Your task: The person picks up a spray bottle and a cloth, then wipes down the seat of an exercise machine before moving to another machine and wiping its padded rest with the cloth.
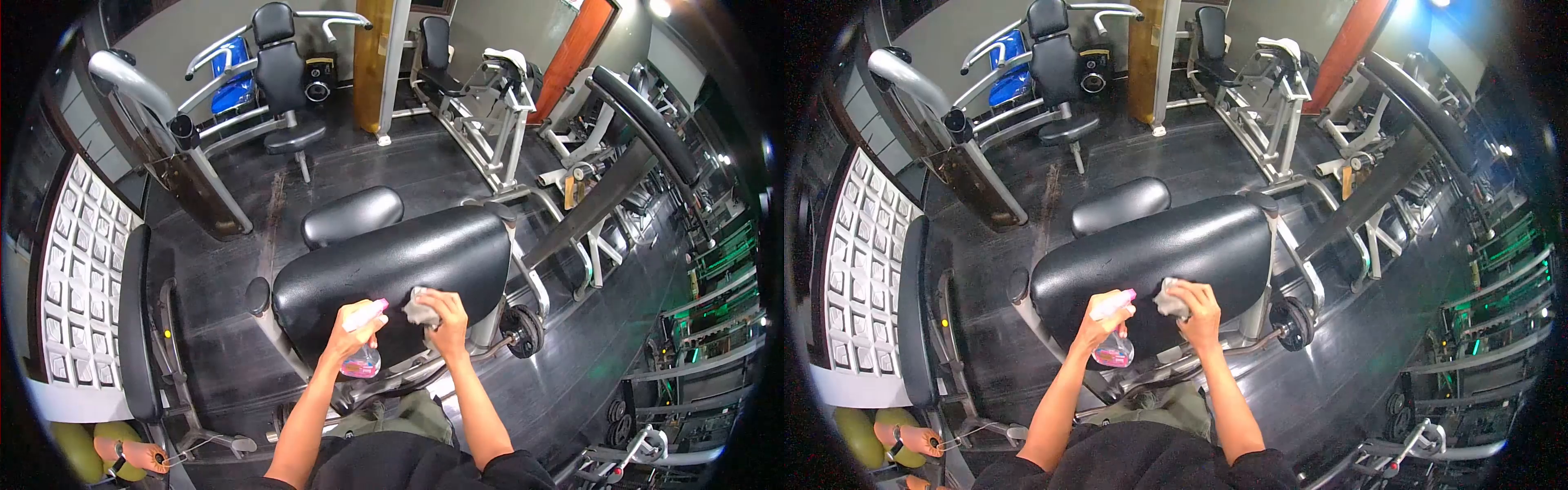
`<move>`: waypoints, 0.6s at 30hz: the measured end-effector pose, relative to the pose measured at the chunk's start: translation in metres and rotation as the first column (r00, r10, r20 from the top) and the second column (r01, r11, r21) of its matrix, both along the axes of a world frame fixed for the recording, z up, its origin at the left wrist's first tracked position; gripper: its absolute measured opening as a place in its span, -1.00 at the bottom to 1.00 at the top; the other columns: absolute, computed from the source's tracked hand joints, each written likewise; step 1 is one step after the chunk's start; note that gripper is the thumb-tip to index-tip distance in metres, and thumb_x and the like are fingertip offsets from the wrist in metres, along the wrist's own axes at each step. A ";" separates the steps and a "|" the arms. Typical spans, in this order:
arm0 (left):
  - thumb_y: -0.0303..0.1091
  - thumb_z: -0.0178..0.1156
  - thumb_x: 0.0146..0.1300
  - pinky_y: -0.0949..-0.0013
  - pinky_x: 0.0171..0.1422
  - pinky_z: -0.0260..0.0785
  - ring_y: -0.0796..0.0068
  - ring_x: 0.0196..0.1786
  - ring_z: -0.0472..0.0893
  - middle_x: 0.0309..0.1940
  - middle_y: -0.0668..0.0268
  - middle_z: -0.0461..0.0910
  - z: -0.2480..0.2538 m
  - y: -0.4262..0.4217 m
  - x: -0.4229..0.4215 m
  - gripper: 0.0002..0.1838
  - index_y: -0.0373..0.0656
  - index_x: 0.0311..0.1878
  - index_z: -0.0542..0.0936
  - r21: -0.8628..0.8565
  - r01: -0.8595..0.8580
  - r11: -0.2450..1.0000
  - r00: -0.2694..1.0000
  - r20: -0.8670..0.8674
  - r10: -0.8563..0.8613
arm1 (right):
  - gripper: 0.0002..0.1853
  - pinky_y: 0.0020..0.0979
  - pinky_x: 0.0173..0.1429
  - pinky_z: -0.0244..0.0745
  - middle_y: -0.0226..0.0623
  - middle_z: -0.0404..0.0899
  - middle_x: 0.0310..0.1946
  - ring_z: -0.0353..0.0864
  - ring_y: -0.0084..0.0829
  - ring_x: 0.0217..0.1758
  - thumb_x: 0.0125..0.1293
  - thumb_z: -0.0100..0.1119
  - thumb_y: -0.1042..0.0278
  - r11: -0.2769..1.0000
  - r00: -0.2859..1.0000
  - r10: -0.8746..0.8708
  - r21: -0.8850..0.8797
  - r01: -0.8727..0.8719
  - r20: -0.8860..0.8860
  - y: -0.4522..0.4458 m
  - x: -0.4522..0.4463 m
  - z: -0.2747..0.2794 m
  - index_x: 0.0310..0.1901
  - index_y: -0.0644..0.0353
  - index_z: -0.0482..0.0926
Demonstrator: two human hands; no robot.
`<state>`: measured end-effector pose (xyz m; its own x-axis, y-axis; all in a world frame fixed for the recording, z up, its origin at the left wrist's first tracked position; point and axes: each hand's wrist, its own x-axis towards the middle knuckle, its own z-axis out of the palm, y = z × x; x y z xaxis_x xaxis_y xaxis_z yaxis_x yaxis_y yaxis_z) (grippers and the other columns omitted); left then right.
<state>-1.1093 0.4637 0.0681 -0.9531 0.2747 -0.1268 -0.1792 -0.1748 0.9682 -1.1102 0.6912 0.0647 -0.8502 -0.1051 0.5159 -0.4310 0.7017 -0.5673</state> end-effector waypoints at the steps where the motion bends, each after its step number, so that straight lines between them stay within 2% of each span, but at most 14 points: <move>1: -0.38 0.35 0.33 0.49 -0.53 0.43 0.61 -0.62 0.54 -0.48 0.35 0.55 0.002 0.001 0.000 -0.82 -0.31 -0.26 0.60 0.000 0.002 1.000 1.000 0.000 -0.002 | -0.36 -0.22 0.17 0.56 -0.37 0.69 0.03 0.60 -0.16 0.07 -0.33 0.35 0.71 0.999 0.999 -0.044 -0.034 0.043 -0.017 -0.004 -0.007 -0.001 -0.06 -0.04 0.71; 4: -0.34 0.42 0.29 0.48 -0.51 0.45 0.63 -0.61 0.53 -0.48 0.39 0.54 0.009 0.001 0.000 -0.78 -0.27 -0.29 0.59 0.025 0.018 1.000 0.999 0.029 -0.019 | -0.36 -0.21 0.19 0.55 -0.36 0.68 0.04 0.59 -0.14 0.09 -0.34 0.36 0.70 0.992 0.997 -0.076 -0.106 0.074 -0.012 -0.025 -0.005 0.000 -0.06 -0.04 0.71; 5: -0.33 0.43 0.28 0.48 -0.50 0.46 0.63 -0.60 0.54 -0.48 0.39 0.54 0.010 0.001 0.000 -0.77 -0.26 -0.28 0.60 0.011 0.032 0.999 0.999 0.026 -0.032 | -0.35 -0.19 0.21 0.53 -0.36 0.68 0.04 0.58 -0.14 0.10 -0.34 0.37 0.70 0.994 1.000 -0.014 -0.106 0.015 0.007 -0.026 0.001 -0.004 -0.06 -0.05 0.71; 9: -0.29 0.46 0.27 0.48 -0.48 0.44 0.63 -0.59 0.54 -0.48 0.40 0.55 0.018 -0.003 -0.001 -0.76 -0.25 -0.27 0.62 0.007 0.052 0.999 0.998 0.037 -0.052 | -0.34 -0.28 0.02 0.68 -0.64 0.66 0.07 0.58 -0.30 0.07 -0.34 0.41 0.65 0.985 0.986 0.136 0.093 -0.146 0.098 -0.018 0.034 -0.013 -0.06 -0.16 0.70; 10: -0.29 0.46 0.27 0.48 -0.48 0.44 0.63 -0.59 0.54 -0.48 0.40 0.55 0.017 -0.003 -0.002 -0.76 -0.25 -0.27 0.62 0.007 0.054 0.999 0.998 0.034 -0.054 | -0.35 -0.27 0.02 0.68 -0.64 0.65 0.07 0.58 -0.31 0.06 -0.33 0.43 0.63 0.980 0.985 0.134 0.136 -0.148 0.104 -0.010 0.036 -0.016 -0.06 -0.17 0.70; 12: -0.27 0.47 0.26 0.48 -0.48 0.42 0.63 -0.60 0.54 -0.47 0.39 0.55 0.013 -0.004 -0.002 -0.75 -0.25 -0.26 0.64 0.013 0.071 0.997 0.995 0.064 -0.072 | -0.38 -0.28 0.03 0.67 -0.64 0.66 0.06 0.59 -0.30 0.04 -0.31 0.43 0.61 0.984 0.992 0.078 0.153 -0.093 0.101 0.006 0.032 -0.014 -0.08 -0.17 0.70; 18: -0.28 0.45 0.28 0.47 -0.48 0.42 0.62 -0.60 0.53 -0.48 0.40 0.54 0.008 -0.002 -0.002 -0.76 -0.25 -0.25 0.63 0.008 0.042 0.999 0.997 0.059 -0.043 | -0.40 -0.24 0.17 0.57 -0.46 0.68 0.04 0.59 -0.19 0.05 -0.26 0.35 0.70 0.993 0.993 -0.118 -0.007 0.118 -0.027 0.006 -0.023 0.014 -0.06 -0.04 0.69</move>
<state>-1.1110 0.4618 0.0761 -0.9315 0.3159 -0.1802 -0.2432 -0.1728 0.9545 -1.1335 0.6972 0.0790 -0.8420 -0.0020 0.5394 -0.3607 0.7457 -0.5602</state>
